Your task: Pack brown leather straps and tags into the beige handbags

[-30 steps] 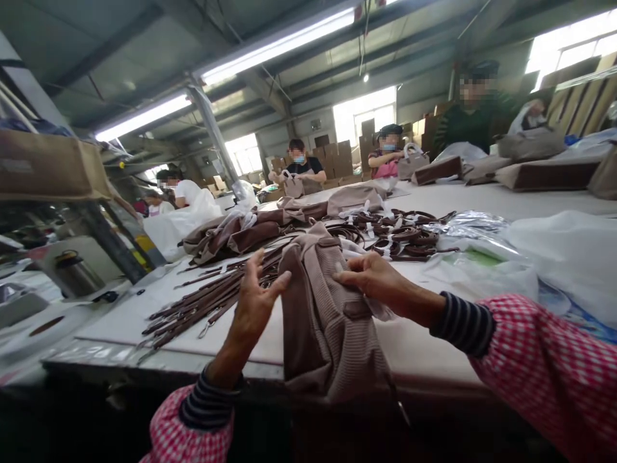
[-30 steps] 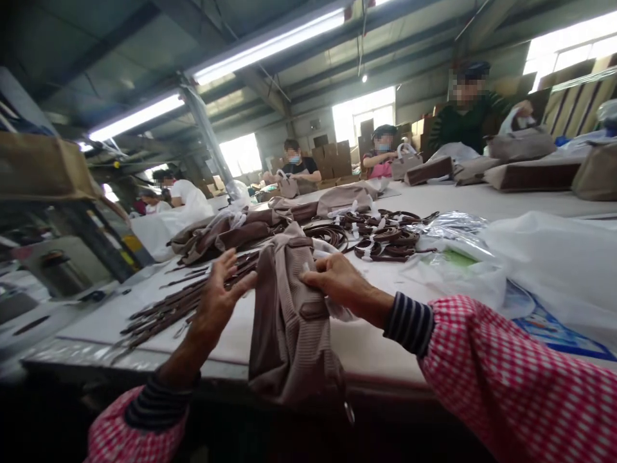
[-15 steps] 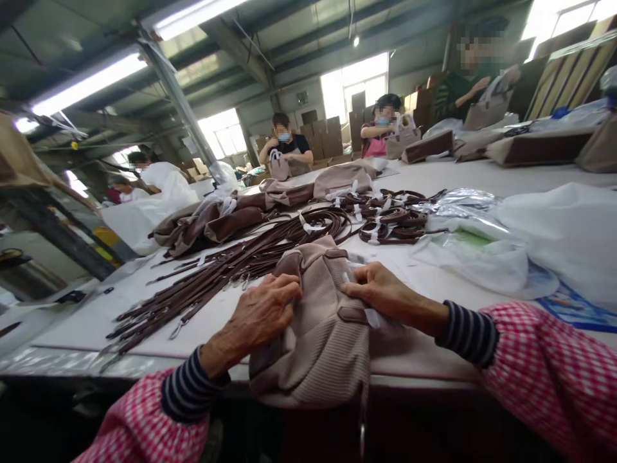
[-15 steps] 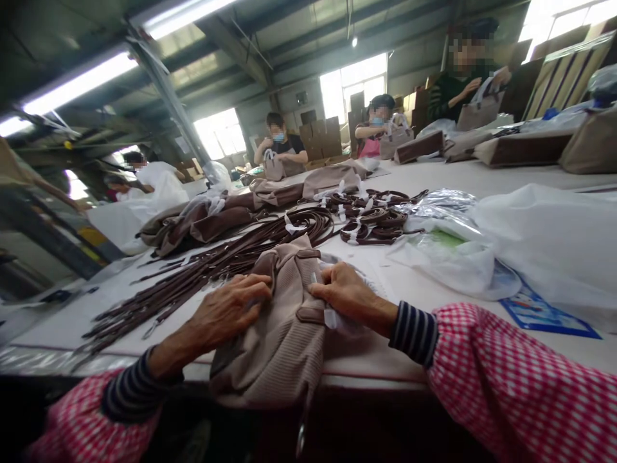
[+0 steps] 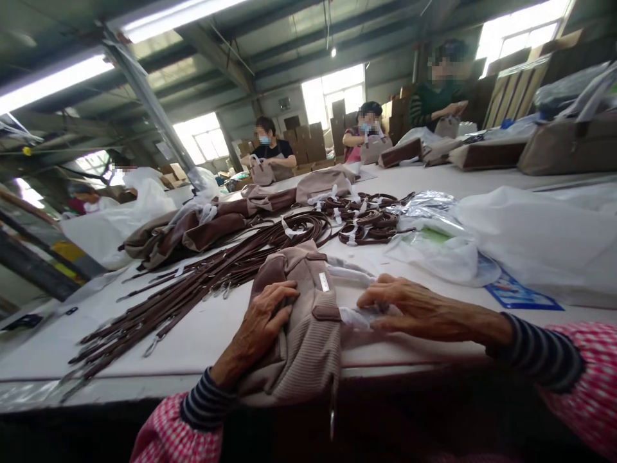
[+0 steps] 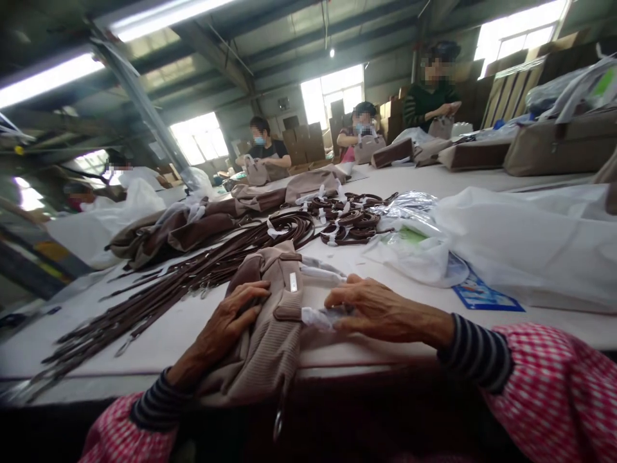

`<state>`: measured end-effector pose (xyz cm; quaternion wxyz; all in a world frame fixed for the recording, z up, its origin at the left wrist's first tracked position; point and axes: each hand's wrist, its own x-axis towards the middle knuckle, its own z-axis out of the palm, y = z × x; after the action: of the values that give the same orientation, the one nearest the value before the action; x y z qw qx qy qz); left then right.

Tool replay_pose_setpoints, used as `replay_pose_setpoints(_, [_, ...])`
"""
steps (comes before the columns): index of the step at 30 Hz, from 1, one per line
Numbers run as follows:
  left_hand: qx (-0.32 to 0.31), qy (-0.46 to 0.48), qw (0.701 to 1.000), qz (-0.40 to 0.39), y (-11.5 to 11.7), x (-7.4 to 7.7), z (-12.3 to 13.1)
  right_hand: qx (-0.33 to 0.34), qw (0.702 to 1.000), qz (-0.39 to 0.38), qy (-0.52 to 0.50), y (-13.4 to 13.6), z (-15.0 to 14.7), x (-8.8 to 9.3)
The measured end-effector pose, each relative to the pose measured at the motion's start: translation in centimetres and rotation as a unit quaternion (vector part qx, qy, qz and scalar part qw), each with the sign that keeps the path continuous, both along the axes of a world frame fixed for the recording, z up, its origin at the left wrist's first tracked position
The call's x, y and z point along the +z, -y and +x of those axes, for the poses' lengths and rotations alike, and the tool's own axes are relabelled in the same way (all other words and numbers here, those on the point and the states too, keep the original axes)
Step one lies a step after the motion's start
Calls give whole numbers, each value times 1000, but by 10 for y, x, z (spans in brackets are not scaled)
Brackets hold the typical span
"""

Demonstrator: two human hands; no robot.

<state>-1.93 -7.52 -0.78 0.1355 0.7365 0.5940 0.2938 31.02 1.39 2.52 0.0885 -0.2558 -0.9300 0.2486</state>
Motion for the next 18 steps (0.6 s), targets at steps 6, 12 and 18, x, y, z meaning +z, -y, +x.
replay_pose_setpoints(6, [7,41,999,7,0,-3,-1,-22,986,163,-26,21,-22,-24])
replay_pose_setpoints(12, [11,73,997,12,-1,-3,0,-82,882,453,-100,23,-26,-28])
replay_pose_setpoints(18, [8,98,995,16,-1,-6,-2,-155,823,520,-167,4,-29,7])
